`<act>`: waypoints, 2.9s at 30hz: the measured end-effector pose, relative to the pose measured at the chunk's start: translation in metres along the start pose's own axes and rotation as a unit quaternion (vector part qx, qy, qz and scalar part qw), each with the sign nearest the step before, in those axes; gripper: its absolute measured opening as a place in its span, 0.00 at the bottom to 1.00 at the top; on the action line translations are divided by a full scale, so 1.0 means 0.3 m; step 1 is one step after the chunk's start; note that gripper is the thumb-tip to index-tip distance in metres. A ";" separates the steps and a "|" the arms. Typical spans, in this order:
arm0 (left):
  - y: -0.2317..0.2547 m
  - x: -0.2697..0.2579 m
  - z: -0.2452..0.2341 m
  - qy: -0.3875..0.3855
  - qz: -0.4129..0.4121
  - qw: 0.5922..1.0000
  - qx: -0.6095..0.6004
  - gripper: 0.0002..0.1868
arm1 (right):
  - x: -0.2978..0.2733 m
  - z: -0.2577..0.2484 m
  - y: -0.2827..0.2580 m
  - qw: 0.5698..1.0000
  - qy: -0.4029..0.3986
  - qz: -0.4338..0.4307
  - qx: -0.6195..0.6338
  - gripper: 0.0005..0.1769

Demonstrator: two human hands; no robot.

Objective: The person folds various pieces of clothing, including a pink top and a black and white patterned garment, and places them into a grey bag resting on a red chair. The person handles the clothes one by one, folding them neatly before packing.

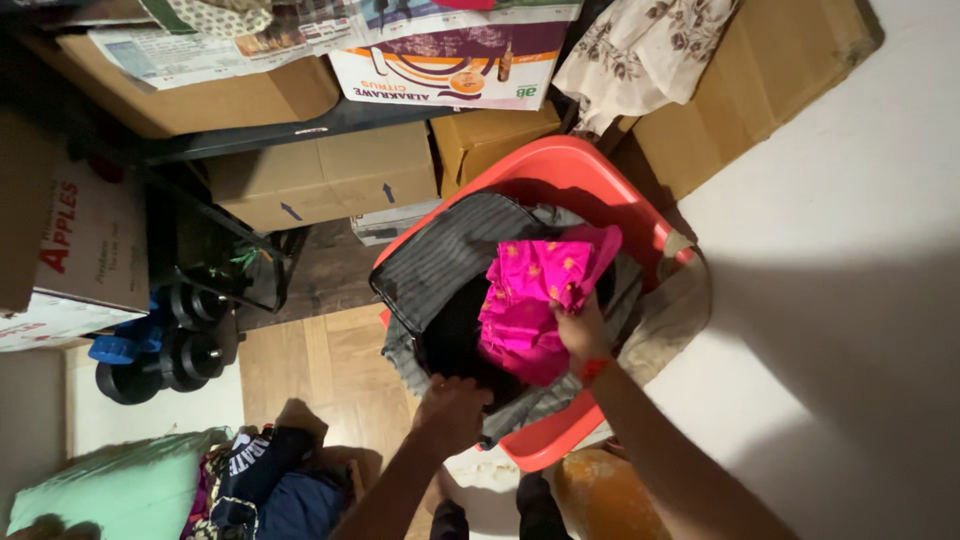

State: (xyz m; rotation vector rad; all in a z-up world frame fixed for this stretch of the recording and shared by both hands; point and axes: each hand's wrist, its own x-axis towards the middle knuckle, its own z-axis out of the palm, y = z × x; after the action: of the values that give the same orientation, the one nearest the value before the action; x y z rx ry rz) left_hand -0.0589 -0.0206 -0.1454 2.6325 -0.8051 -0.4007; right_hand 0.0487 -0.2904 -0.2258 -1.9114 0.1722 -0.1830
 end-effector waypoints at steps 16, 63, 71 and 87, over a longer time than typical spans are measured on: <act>-0.140 0.166 0.172 -0.175 -0.196 0.958 0.115 0.56 | -0.100 0.111 -0.008 0.939 -0.129 0.292 0.127 0.37; -0.147 0.147 0.023 -0.003 -0.303 0.953 -0.019 0.56 | 0.023 0.232 0.015 0.855 -0.375 0.256 0.251 0.41; -0.073 0.134 -0.007 -0.021 -0.316 0.948 0.034 0.54 | 0.133 0.285 0.256 0.848 -0.488 0.191 0.085 0.43; -0.150 0.088 0.306 -0.124 -0.055 0.984 0.119 0.18 | -0.088 0.142 0.102 0.801 -0.370 -0.070 -0.466 0.29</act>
State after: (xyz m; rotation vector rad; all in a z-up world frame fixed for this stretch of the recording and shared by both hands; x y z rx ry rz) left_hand -0.0498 -0.0242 -0.2507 2.8964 -0.8300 -0.7155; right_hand 0.0309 -0.2562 -0.2700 -2.8162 -0.5109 0.6895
